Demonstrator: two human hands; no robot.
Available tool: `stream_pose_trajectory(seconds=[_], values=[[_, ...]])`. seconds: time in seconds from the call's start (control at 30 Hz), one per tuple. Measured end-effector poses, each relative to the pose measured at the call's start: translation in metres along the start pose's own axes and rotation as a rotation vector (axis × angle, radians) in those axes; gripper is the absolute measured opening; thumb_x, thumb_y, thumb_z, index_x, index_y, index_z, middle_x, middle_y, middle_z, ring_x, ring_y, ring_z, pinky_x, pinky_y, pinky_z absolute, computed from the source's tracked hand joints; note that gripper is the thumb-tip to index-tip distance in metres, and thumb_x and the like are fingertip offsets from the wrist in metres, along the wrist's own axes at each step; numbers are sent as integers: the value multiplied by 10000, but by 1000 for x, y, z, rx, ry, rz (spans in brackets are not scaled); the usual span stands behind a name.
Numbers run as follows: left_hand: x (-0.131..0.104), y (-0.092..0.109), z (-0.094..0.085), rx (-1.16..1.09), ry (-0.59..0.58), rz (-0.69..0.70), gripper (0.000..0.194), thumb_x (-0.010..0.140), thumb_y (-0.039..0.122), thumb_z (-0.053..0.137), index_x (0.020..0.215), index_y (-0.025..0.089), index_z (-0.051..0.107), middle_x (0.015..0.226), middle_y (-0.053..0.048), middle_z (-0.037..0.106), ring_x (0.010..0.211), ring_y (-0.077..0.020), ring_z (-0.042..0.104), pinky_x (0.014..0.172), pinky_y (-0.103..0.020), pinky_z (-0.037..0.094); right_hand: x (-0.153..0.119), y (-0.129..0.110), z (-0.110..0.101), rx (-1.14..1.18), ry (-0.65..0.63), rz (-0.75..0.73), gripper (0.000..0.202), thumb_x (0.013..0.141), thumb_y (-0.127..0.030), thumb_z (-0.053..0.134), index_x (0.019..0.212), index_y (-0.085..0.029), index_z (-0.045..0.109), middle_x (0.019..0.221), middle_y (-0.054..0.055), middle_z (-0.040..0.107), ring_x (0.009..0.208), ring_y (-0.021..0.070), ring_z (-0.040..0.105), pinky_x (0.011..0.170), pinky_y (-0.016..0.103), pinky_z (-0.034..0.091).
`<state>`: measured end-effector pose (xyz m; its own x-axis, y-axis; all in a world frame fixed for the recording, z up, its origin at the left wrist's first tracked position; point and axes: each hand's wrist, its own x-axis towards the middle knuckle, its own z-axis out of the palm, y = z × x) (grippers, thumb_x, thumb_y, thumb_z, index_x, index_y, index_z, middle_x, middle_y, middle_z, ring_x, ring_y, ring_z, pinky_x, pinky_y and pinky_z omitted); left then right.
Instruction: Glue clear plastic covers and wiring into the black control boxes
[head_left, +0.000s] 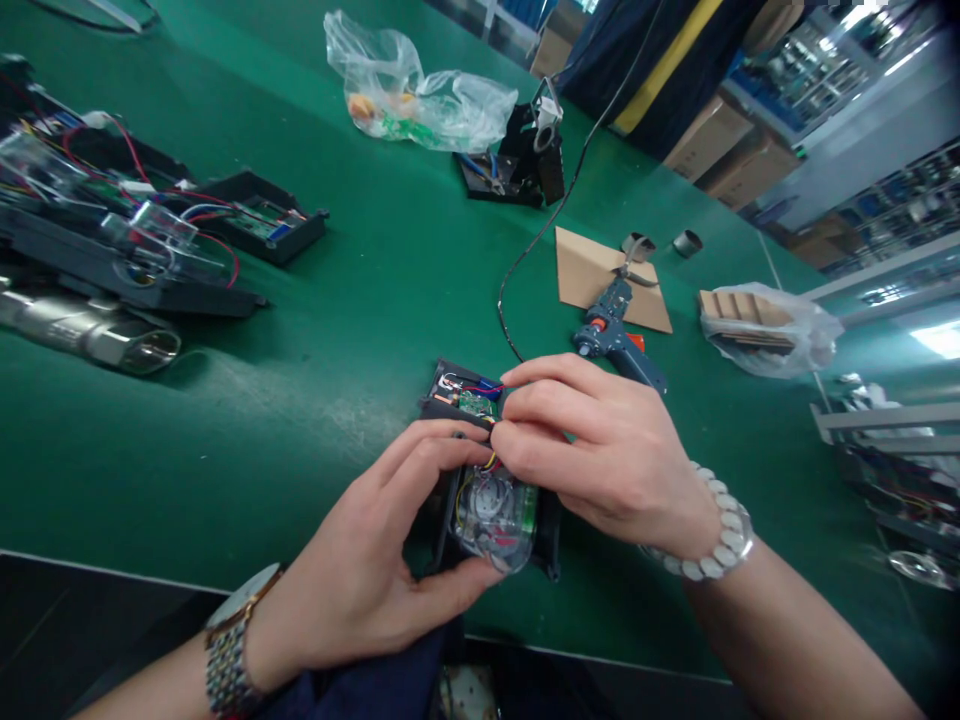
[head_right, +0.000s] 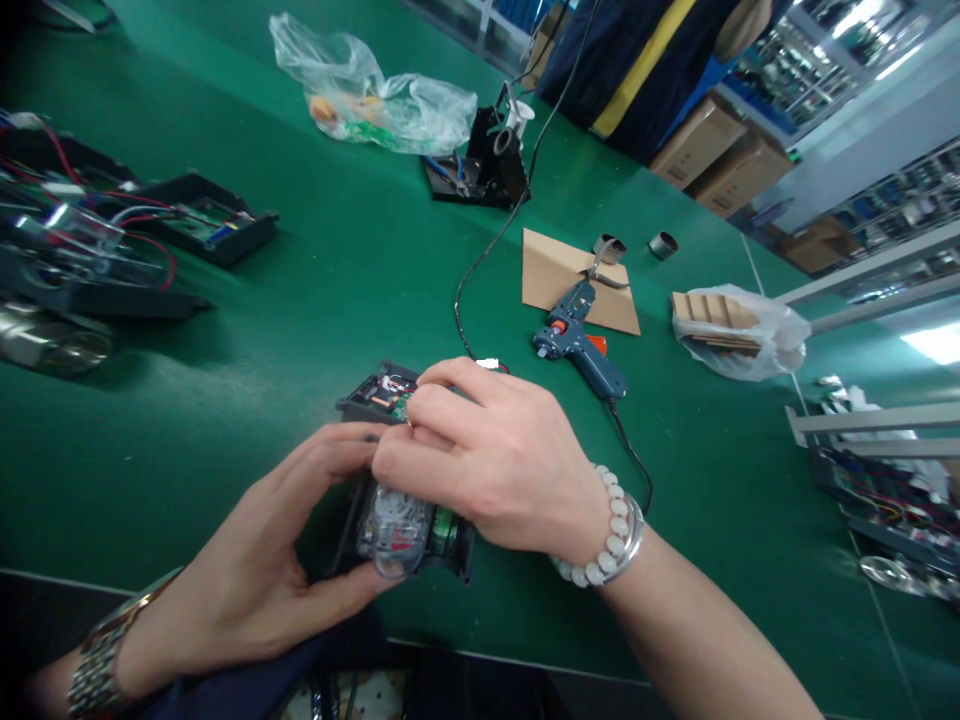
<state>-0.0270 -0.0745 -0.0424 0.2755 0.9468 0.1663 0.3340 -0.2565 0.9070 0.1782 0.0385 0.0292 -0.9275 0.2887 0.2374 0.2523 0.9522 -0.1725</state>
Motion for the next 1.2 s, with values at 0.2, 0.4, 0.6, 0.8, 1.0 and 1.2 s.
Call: stream_pose_trajectory(seconds=[0.2, 0.4, 0.6, 0.8, 1.0, 1.2], values=[[0, -1, -1, 44, 0, 23, 599, 863, 248, 786, 1371, 279, 470, 1412, -77, 551, 1315, -236, 567, 1109, -338, 502, -3, 3, 8, 83, 91, 60, 290, 1049, -97, 455, 973, -150, 730, 927, 112, 711, 990, 293, 696, 874, 445, 615], [2, 2, -1, 63, 16, 52, 543, 876, 197, 749, 1349, 250, 489, 1387, -59, 569, 1320, -190, 551, 1139, -264, 446, -7, 0, 11, 141, 204, 193, 254, 998, -25, 545, 1026, -173, 749, 1059, 84, 745, 1132, 283, 647, 977, 454, 563], [-1, -1, -3, 42, -36, 38, 569, 880, 220, 761, 1372, 270, 480, 1428, -60, 551, 1351, -215, 523, 1149, -310, 444, -29, -21, 5, 380, 657, 772, 53, 956, -183, 727, 997, -212, 709, 1010, 44, 678, 943, 185, 657, 727, 306, 545], [-6, -3, -2, 32, -43, 32, 579, 890, 197, 750, 1391, 283, 472, 1450, -69, 528, 1364, -219, 514, 1161, -331, 431, -58, -46, 23, 1028, 355, 1194, 541, 892, -546, 805, 1249, -254, 520, 1218, 39, 616, 1027, 181, 606, 787, 301, 531], [-13, -2, 0, 59, -24, 13, 540, 898, 228, 762, 1365, 290, 498, 1454, -51, 539, 1353, -206, 543, 1150, -316, 451, -46, -60, 36, 1412, 158, 1177, 497, 822, -495, 888, 1060, -210, 559, 952, -27, 623, 847, 142, 545, 764, 281, 447], [-25, 2, -3, 81, -42, 2, 584, 879, 224, 805, 1367, 303, 493, 1448, -62, 563, 1328, -237, 585, 1059, -344, 575, -43, -67, 46, 1466, 234, 1167, 466, 772, -445, 931, 903, -197, 560, 755, -67, 538, 692, 117, 437, 645, 267, 359]])
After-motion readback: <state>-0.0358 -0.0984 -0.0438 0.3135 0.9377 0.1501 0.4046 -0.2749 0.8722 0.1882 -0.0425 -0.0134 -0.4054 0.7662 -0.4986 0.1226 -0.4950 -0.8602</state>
